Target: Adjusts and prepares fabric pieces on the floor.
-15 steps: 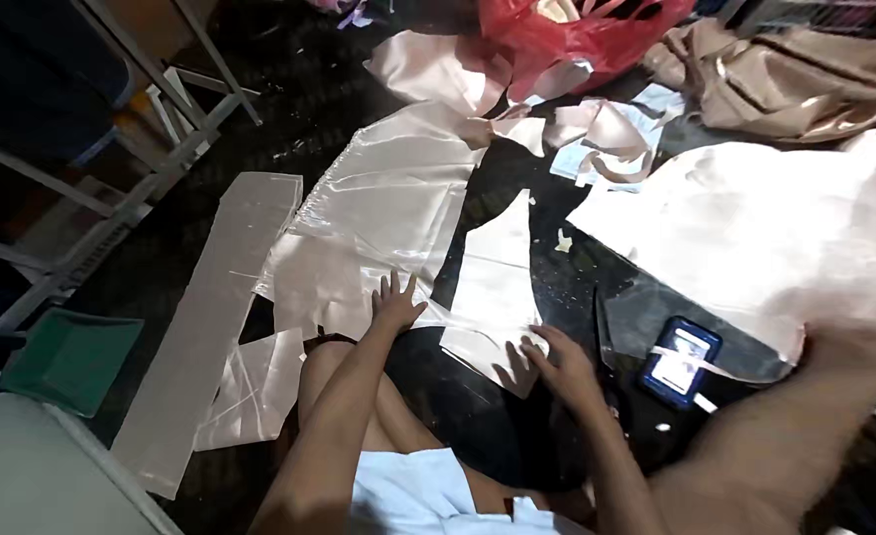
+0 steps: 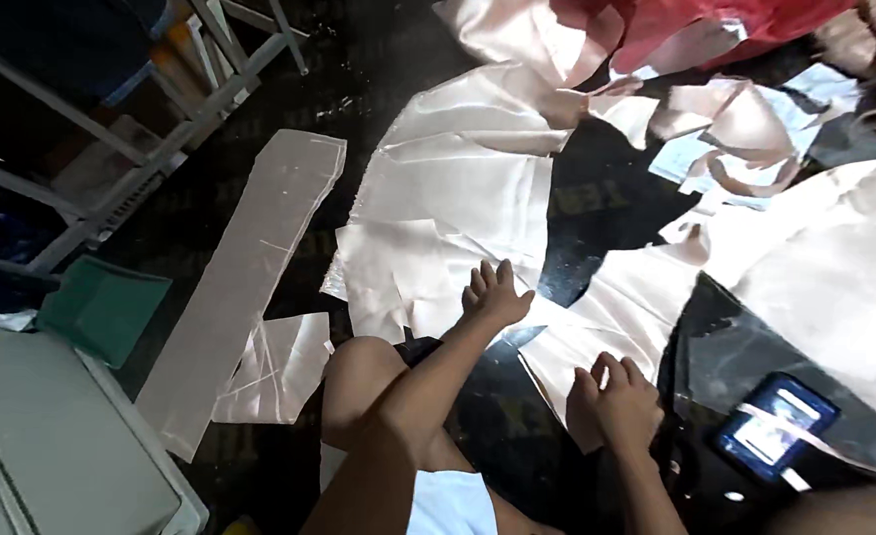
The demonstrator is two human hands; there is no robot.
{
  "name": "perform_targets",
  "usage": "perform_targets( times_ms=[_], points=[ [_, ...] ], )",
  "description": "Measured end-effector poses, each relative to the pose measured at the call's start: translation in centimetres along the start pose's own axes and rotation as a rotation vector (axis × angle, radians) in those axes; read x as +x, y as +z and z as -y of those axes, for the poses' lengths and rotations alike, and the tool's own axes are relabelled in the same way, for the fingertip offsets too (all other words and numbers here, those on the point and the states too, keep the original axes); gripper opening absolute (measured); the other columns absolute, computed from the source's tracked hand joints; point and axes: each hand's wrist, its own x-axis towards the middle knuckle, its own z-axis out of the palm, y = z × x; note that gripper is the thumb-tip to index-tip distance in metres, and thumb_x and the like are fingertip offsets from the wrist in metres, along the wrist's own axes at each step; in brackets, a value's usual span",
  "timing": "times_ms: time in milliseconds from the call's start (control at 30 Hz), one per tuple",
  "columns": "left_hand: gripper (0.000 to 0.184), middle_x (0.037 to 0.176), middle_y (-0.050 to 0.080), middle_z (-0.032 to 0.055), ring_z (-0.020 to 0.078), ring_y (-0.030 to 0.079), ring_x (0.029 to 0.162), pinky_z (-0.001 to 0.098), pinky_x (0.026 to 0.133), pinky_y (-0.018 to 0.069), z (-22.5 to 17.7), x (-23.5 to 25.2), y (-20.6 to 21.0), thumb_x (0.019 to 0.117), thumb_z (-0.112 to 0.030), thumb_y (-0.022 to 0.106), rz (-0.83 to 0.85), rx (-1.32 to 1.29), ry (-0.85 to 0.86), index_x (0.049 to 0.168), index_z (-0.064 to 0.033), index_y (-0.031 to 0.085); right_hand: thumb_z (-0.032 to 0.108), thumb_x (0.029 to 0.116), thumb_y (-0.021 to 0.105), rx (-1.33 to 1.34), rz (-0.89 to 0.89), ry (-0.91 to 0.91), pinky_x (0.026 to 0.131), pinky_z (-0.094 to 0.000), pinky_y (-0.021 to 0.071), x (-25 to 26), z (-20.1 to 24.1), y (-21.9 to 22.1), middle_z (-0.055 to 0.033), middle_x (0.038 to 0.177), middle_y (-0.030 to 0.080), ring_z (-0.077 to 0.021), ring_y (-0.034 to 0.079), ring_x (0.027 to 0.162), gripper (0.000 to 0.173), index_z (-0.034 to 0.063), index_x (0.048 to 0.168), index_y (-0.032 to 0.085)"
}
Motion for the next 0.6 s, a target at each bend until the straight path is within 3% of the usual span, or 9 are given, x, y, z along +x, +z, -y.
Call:
perform_targets(
  times_ms=[33, 100, 167, 300, 433, 533, 600],
  points=[
    [0.076, 0.171, 0.019, 0.0188, 0.0421, 0.022, 0.155, 0.0681, 0.116, 0.0297, 0.2, -0.9, -0.9, 0.1031, -0.055, 0.052, 0.028, 0.010, 0.031, 0.165, -0.0213, 0.024, 0.038, 0.1012, 0.063, -0.004, 0.021, 0.059, 0.099, -0.0799, 0.0330, -0.7, 0.1, -0.4, -0.0309, 0.153, 0.045, -0.0561, 0.042, 0.138, 0.055, 0.0044, 0.144, 0.057],
    [0.068, 0.162, 0.040, 0.0182, 0.0396, 0.040, 0.148, 0.0659, 0.112, 0.0383, 1.6, -2.3, -3.2, 0.1038, -0.052, 0.052, 0.013, 0.048, 0.083, 0.161, -0.0198, 0.037, 0.039, 0.1002, 0.065, 0.000, 0.067, 0.153, 0.099, -0.0821, 0.0298, -1.5, 0.7, -1.5, -0.0341, 0.145, 0.050, -0.0595, 0.043, 0.134, 0.052, 0.0026, 0.138, 0.062],
    [0.060, 0.159, 0.044, 0.0170, 0.0410, 0.043, 0.145, 0.0667, 0.109, 0.0394, 4.6, -2.4, -5.4, 0.1039, -0.051, 0.053, -0.111, 0.153, 0.108, 0.156, -0.0209, 0.046, 0.039, 0.1000, 0.065, 0.030, 0.064, 0.109, 0.096, -0.0832, 0.0308, -1.9, 1.9, -2.3, -0.0370, 0.138, 0.054, -0.0627, 0.045, 0.130, 0.051, -0.0023, 0.130, 0.066],
    [0.059, 0.166, 0.031, 0.0205, 0.0468, 0.026, 0.153, 0.0716, 0.116, 0.0276, 10.0, 0.5, -9.7, 0.1049, -0.051, 0.050, -0.252, 0.295, 0.068, 0.154, -0.0196, 0.048, 0.036, 0.1014, 0.063, 0.131, 0.139, -0.161, 0.100, -0.0742, 0.0405, -0.4, 8.1, -2.1, -0.0327, 0.143, 0.053, -0.0552, 0.051, 0.131, 0.053, -0.0035, 0.137, 0.061],
    [0.064, 0.170, 0.022, 0.0171, 0.0434, 0.017, 0.157, 0.0684, 0.121, 0.0192, 13.0, 5.7, -12.2, 0.1062, -0.057, 0.041, -0.272, 0.420, 0.093, 0.159, -0.0220, 0.041, 0.046, 0.1042, 0.055, 0.130, 0.276, -0.247, 0.111, -0.0668, 0.0361, 3.8, 13.4, 0.8, -0.0245, 0.157, 0.044, -0.0447, 0.041, 0.145, 0.061, 0.0058, 0.150, 0.052],
    [0.069, 0.172, 0.016, 0.0170, 0.0426, 0.013, 0.158, 0.0690, 0.121, 0.0193, 12.9, 7.8, -12.3, 0.1055, -0.059, 0.041, -0.219, 0.415, 0.031, 0.163, -0.0224, 0.031, 0.051, 0.1041, 0.053, 0.014, 0.317, -0.261, 0.112, -0.0684, 0.0321, 7.4, 13.3, 2.2, -0.0194, 0.161, 0.041, -0.0415, 0.035, 0.150, 0.061, 0.0112, 0.150, 0.053],
    [0.074, 0.173, 0.007, 0.0174, 0.0438, 0.009, 0.158, 0.0697, 0.119, 0.0195, 12.0, 7.9, -11.4, 0.1051, -0.060, 0.042, -0.195, 0.372, -0.027, 0.166, -0.0229, 0.023, 0.049, 0.1038, 0.054, -0.046, 0.286, -0.288, 0.110, -0.0707, 0.0332, 9.9, 12.2, 1.9, -0.0179, 0.159, 0.044, -0.0425, 0.036, 0.149, 0.057, 0.0110, 0.146, 0.056]
  ],
)
